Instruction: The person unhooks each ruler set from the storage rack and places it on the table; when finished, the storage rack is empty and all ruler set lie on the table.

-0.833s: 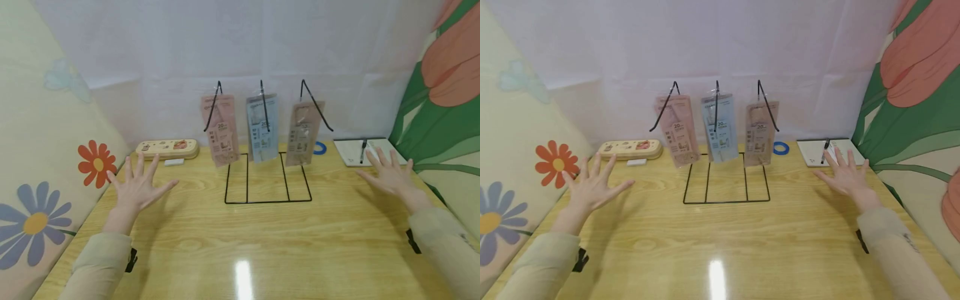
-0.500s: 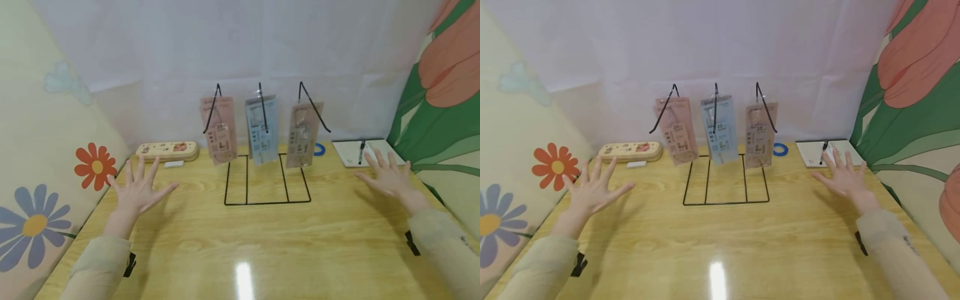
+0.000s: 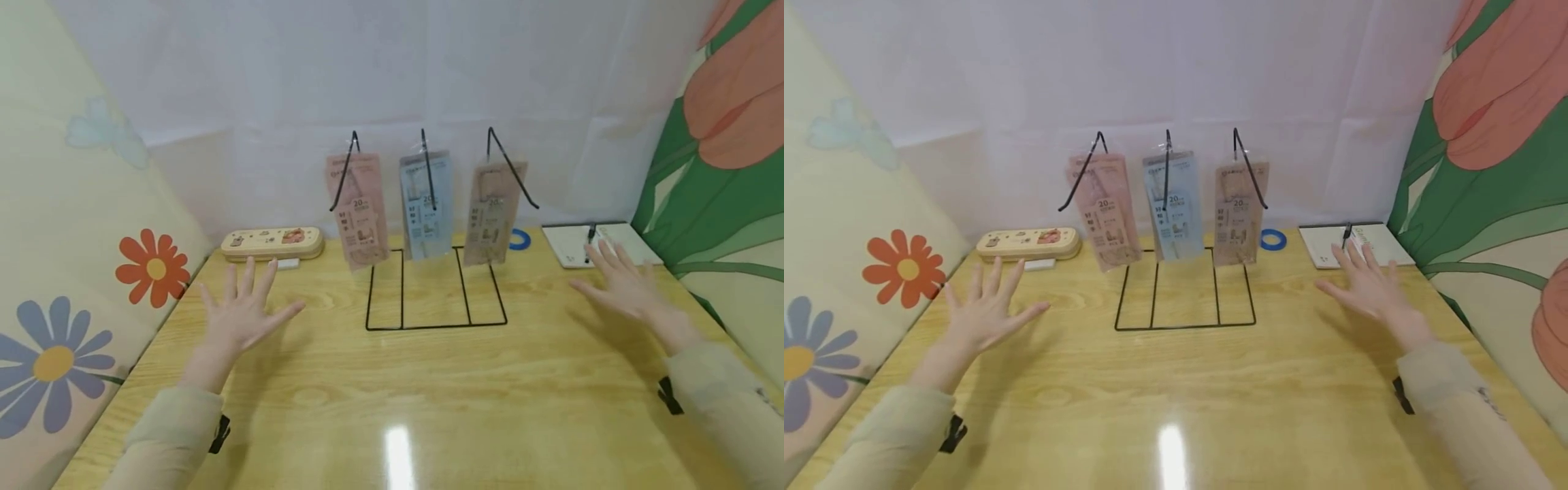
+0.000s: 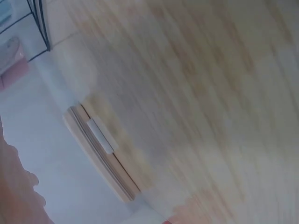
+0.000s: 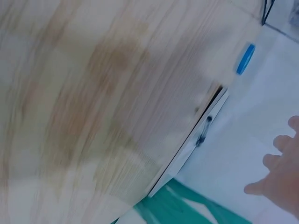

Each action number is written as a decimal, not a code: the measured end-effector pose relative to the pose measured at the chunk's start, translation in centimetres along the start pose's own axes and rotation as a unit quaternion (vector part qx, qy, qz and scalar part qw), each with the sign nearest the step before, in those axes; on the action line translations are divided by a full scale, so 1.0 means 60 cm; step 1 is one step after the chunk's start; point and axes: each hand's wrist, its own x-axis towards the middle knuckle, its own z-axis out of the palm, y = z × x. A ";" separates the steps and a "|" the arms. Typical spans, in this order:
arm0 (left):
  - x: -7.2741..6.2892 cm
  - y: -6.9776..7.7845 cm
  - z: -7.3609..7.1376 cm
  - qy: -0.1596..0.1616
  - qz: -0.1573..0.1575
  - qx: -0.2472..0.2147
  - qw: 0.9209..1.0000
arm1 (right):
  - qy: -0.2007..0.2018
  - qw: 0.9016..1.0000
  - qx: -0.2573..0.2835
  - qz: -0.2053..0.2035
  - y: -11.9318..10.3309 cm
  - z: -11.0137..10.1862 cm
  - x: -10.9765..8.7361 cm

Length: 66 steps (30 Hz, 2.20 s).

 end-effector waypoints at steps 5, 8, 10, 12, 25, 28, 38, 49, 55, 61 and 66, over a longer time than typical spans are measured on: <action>0.001 0.022 0.002 -0.028 0.005 0.003 1.000 | 0.015 0.997 0.059 -0.043 -0.027 0.005 0.012; 0.002 0.036 0.007 -0.039 0.008 0.007 0.999 | 0.014 0.992 0.112 -0.057 -0.046 0.011 0.019; 0.000 0.044 0.012 -0.051 0.012 0.004 0.999 | 0.010 0.987 0.147 -0.058 -0.060 0.015 0.021; -0.002 0.052 0.018 -0.062 0.016 -0.003 0.998 | 0.011 0.983 0.178 -0.050 -0.074 0.020 0.023; 0.009 0.109 0.048 -0.100 0.068 -0.069 0.990 | 0.039 0.950 0.304 -0.064 -0.140 0.032 0.077; 0.012 0.124 0.058 -0.112 0.080 -0.084 0.987 | 0.035 0.939 0.337 -0.054 -0.148 0.036 0.087; 0.033 0.165 0.073 -0.154 0.116 -0.111 0.975 | 0.037 0.922 0.386 0.023 -0.166 0.049 0.119; 0.045 0.190 0.083 -0.193 0.129 -0.086 0.969 | 0.023 0.912 0.409 0.030 -0.174 0.063 0.125; 0.048 0.193 0.086 -0.195 0.140 -0.062 0.969 | 0.000 0.903 0.428 0.045 -0.174 0.065 0.117; 0.049 0.187 0.092 -0.199 0.149 -0.056 0.967 | -0.021 0.887 0.458 0.045 -0.173 0.067 0.106; 0.052 0.184 0.095 -0.196 0.159 -0.048 0.966 | -0.024 0.886 0.463 0.032 -0.175 0.063 0.086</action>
